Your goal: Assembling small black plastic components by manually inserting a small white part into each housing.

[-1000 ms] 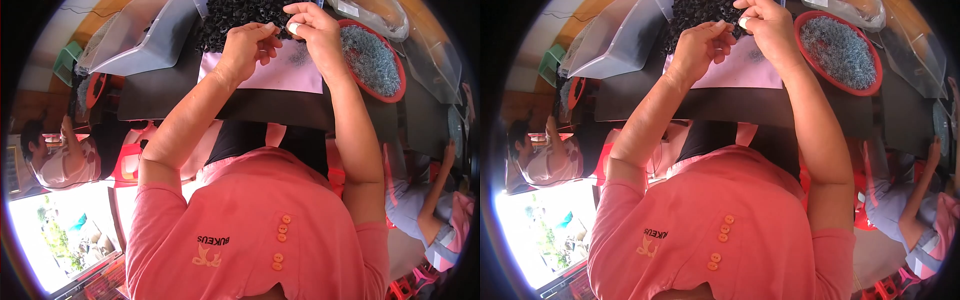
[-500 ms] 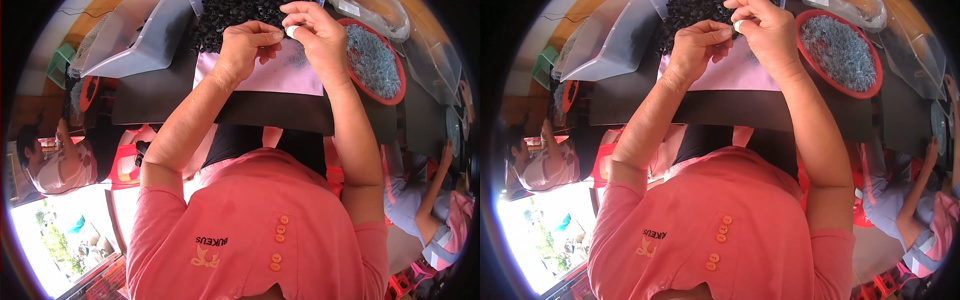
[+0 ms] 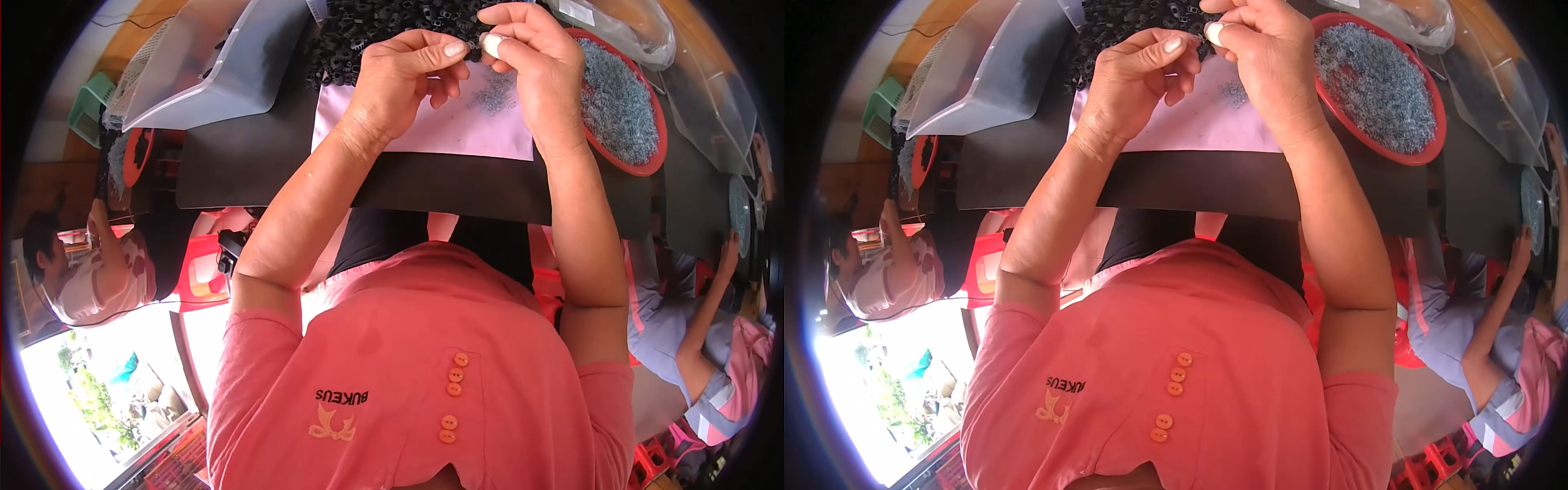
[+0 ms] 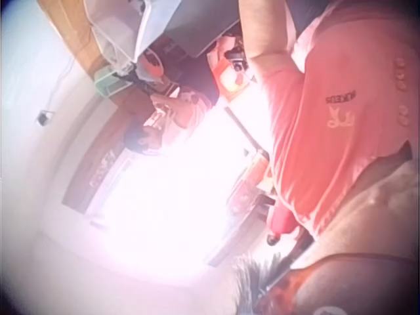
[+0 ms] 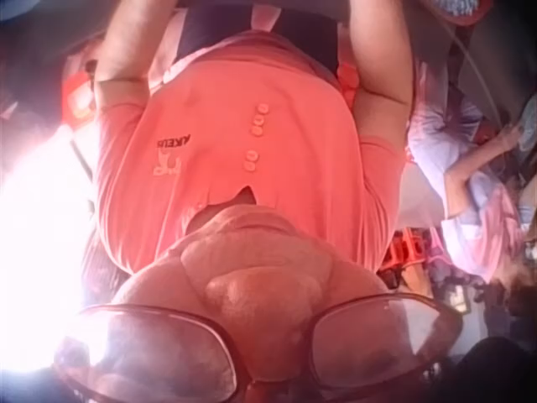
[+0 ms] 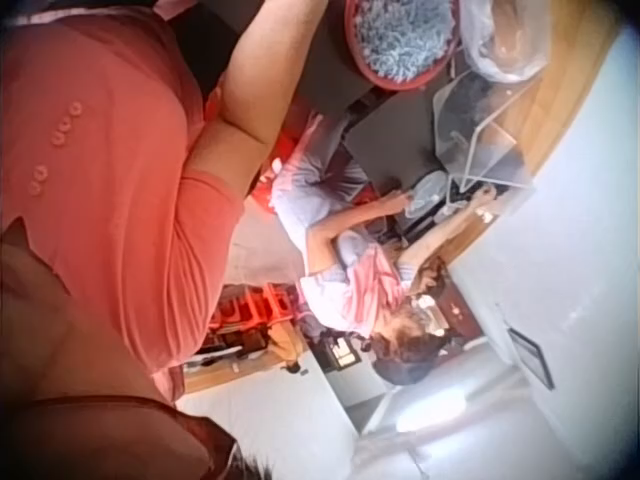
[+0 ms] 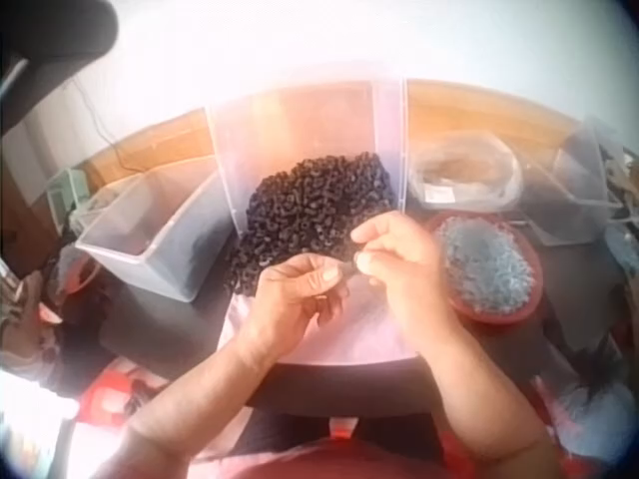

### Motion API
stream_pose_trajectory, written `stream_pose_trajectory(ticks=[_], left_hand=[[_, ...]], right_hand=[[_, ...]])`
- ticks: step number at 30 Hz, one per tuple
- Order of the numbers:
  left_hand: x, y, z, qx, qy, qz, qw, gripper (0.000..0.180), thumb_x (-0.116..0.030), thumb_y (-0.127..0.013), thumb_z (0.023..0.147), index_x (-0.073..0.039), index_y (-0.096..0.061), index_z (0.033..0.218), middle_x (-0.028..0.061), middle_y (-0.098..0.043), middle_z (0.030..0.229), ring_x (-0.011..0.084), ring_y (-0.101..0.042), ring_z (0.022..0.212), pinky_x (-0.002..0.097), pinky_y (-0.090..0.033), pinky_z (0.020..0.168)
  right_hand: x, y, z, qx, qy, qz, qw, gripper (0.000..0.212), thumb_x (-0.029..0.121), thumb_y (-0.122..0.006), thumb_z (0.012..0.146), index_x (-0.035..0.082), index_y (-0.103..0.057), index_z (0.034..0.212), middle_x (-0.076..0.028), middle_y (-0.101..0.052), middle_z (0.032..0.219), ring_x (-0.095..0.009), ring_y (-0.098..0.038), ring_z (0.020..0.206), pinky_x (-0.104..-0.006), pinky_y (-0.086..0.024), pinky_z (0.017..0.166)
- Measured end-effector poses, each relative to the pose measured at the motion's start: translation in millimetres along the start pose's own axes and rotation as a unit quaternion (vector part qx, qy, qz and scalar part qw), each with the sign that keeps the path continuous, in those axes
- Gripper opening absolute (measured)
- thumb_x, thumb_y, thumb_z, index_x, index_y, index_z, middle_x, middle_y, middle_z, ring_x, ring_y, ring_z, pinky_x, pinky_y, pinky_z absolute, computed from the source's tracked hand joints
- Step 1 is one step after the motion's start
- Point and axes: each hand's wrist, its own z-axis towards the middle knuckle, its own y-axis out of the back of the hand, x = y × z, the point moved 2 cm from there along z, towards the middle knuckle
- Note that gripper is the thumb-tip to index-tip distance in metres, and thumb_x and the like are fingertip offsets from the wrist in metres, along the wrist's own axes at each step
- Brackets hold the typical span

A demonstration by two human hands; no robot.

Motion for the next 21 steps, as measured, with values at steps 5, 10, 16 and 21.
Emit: stream_pose_trajectory(ticks=[5, 10, 16, 21], left_hand=[[2, 3, -1, -0.006, 0.009, 0.002, 1.0, 0.02, -0.016, -0.064, 0.093, 0.003, -0.065, 0.099, 0.0105, -0.066, 0.079, 0.0174, -0.06, 0.063, 0.0258, -0.043, 0.052], [-2, -1, -2, -0.051, -0.059, 0.03, 0.997, 0.014, -0.012, -0.069, 0.089, 0.002, -0.066, 0.088, 0.009, -0.066, 0.071, 0.0144, -0.06, 0.057, 0.0248, -0.043, 0.047], [1, 1, -5, -0.048, -0.024, -0.019, 0.998, 0.013, -0.011, -0.067, 0.09, 0.003, -0.065, 0.089, 0.0095, -0.065, 0.07, 0.0146, -0.058, 0.054, 0.0244, -0.041, 0.046], [-1, -1, -7, -0.024, 0.017, -0.061, 0.998, 0.014, -0.01, -0.062, 0.093, 0.003, -0.065, 0.09, 0.0099, -0.064, 0.069, 0.0148, -0.056, 0.05, 0.0251, -0.038, 0.043]], right_hand=[[1, -2, -3, 0.023, 0.007, 0.007, 1.0, 0.017, 0.0, -0.06, 0.08, 0.003, -0.062, 0.097, 0.0, -0.059, 0.077, -0.007, -0.053, 0.069, -0.0211, -0.042, 0.063], [2, -4, -6, 0.032, 0.047, -0.012, 0.998, 0.017, -0.002, -0.059, 0.08, 0.002, -0.061, 0.097, 0.0, -0.059, 0.079, -0.007, -0.054, 0.071, -0.0201, -0.042, 0.064], [9, -12, -13, 0.039, 0.154, -0.135, 0.978, 0.018, -0.001, -0.056, 0.082, 0.0, -0.061, 0.1, -0.002, -0.061, 0.082, -0.01, -0.058, 0.076, -0.0232, -0.047, 0.071], [-14, -14, 0, 0.076, 0.379, 0.049, 0.921, 0.019, -0.001, -0.056, 0.083, 0.0, -0.06, 0.101, -0.003, -0.061, 0.086, -0.011, -0.059, 0.079, -0.0248, -0.048, 0.075]])
